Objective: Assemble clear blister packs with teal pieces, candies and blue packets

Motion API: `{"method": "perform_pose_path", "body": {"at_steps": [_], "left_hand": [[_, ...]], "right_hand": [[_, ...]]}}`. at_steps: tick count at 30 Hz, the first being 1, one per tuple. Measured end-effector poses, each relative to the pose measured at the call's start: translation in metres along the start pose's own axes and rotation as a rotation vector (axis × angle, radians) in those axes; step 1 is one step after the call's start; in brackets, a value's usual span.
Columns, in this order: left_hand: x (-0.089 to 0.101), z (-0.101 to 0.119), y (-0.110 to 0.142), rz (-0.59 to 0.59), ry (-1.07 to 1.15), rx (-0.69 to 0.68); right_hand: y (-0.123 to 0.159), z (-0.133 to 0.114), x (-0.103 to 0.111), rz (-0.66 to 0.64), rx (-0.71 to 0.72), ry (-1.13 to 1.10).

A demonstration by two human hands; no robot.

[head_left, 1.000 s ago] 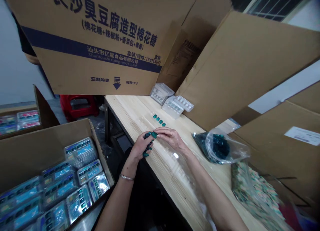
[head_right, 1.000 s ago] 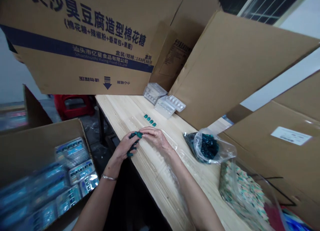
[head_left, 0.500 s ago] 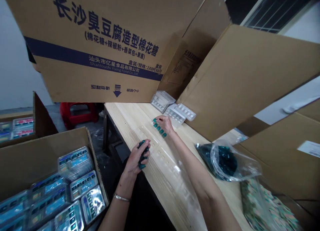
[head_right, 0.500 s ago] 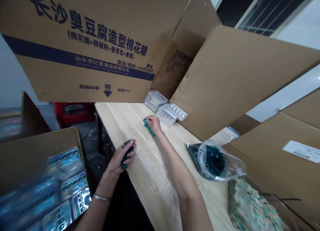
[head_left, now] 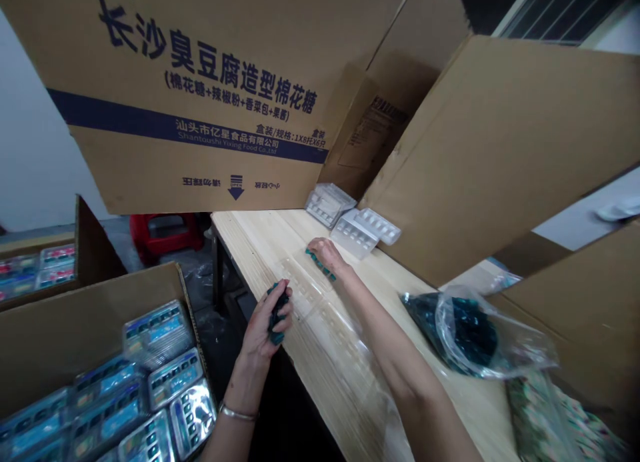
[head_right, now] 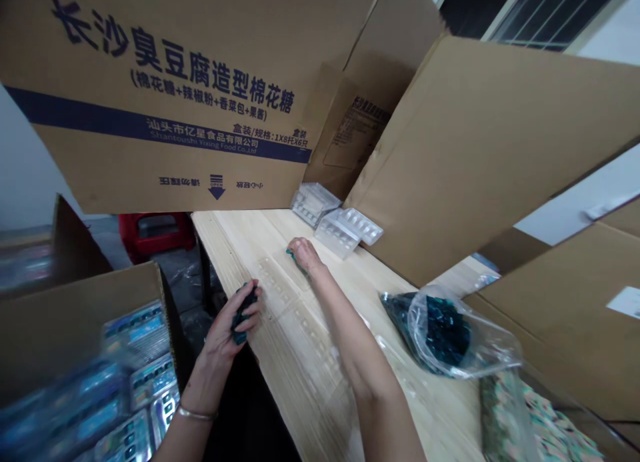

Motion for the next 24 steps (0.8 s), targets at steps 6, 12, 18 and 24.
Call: {"method": "perform_pose_path", "body": {"at_steps": [6,12,18,24], "left_hand": [[-0.013,0.011,0.005,-0.043,0.051,-0.005],[-0.014,0.033,0.02,-0.03,0.031,-0.015],[-0.007,0.038,0.017,0.007,-0.078,-0.002],[-0.025,0.027,-0.029,-0.044,-0.199,0.064]], "right_hand": [[-0.003,0.001,-0.01,0.014,-0.041,0.02],[-0.002,0.006,0.0,0.049,-0.111,0.006],[-0.005,0.008,0.007,0.056,-0.164,0.008],[-0.005,0.003,0.004,0.083,-0.234,0.036]]}}
Point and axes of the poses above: each hand's wrist, its own y-axis away from the middle knuckle, its own x-axis out of the back of the hand, z = x × y, the point moved 7 cm from there along -y, towards the middle knuckle, and after that the axes turned 1 degree about x, right-handed, at the moved point
